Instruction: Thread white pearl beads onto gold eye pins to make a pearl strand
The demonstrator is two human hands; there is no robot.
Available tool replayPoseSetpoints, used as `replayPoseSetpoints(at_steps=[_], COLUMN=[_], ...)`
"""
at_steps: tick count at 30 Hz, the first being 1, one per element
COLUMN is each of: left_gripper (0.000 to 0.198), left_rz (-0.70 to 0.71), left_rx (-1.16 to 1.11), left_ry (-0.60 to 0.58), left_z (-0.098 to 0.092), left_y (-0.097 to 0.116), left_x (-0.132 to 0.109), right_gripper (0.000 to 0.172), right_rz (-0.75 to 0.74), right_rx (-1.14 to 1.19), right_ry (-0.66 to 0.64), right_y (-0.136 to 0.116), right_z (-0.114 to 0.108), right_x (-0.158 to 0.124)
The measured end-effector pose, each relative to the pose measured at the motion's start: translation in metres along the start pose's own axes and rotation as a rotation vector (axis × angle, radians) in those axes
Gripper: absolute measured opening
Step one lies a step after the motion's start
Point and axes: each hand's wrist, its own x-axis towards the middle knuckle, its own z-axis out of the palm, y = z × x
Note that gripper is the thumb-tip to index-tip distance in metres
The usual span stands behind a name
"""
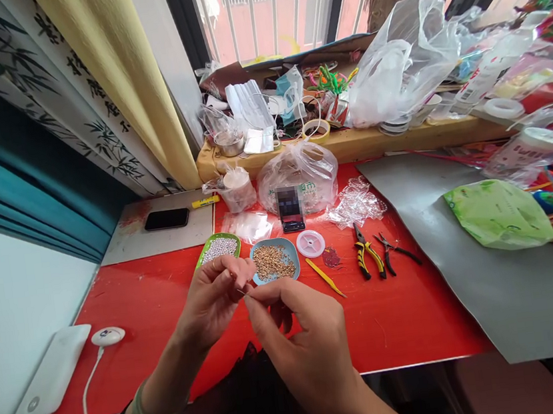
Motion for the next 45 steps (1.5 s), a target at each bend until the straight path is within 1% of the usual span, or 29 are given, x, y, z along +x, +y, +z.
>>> replayPoseSetpoints(at_steps=[4,10,18,25,28,32,38,40,42,43,45], left_gripper=[0.012,0.007,0.006,0.003,0.003,0.005,0.017,0.016,0.022,0.026,0.026], left_rz=[0.031,0.051,0.133,0.219,0.249,0.273,0.255,0.264,0.28,0.283,0.262], left_rx=[-0.063,-0.084,0.051,0.113,0.162,0.23,0.256,0.327,0.467,0.541,0.652], left_ry=[-0.05,-0.078,-0.047,-0.092,-0.085,-0.088,-0.095,-0.054,0.033,0.079,0.132], left_z=[0.006,0.009,0.011,0.01,0.009,0.006,0.002,-0.002,-0.009,-0.015,-0.029], left_y=[0.007,0.01,0.013,0.014,0.016,0.017,0.018,0.018,0.015,0.012,0.0], left_x=[-0.008,-0.014,-0.017,-0.021,-0.021,-0.02,-0.02,-0.018,-0.013,-0.008,0.005], right_gripper=[0.01,0.011,0.013,0.013,0.012,0.011,0.01,0.008,0.006,0.006,0.011], right_rz=[-0.028,-0.033,-0.034,-0.027,-0.029,0.021,0.167,0.204,0.237,0.246,0.243], right_rx=[0.019,0.015,-0.003,0.008,0.016,0.118,0.338,0.394,0.448,0.477,0.529], right_ry=[0.011,0.001,-0.001,0.009,0.005,-0.02,-0.062,-0.065,-0.058,-0.051,-0.034], right_y=[-0.008,-0.016,-0.021,-0.022,-0.022,-0.016,0.001,0.005,0.008,0.009,0.012], right_z=[0.001,0.003,0.003,0.002,0.0,-0.001,0.005,0.007,0.008,0.009,0.009], right_x=[-0.001,-0.003,-0.002,-0.004,-0.004,-0.003,-0.001,-0.001,0.0,0.001,0.0])
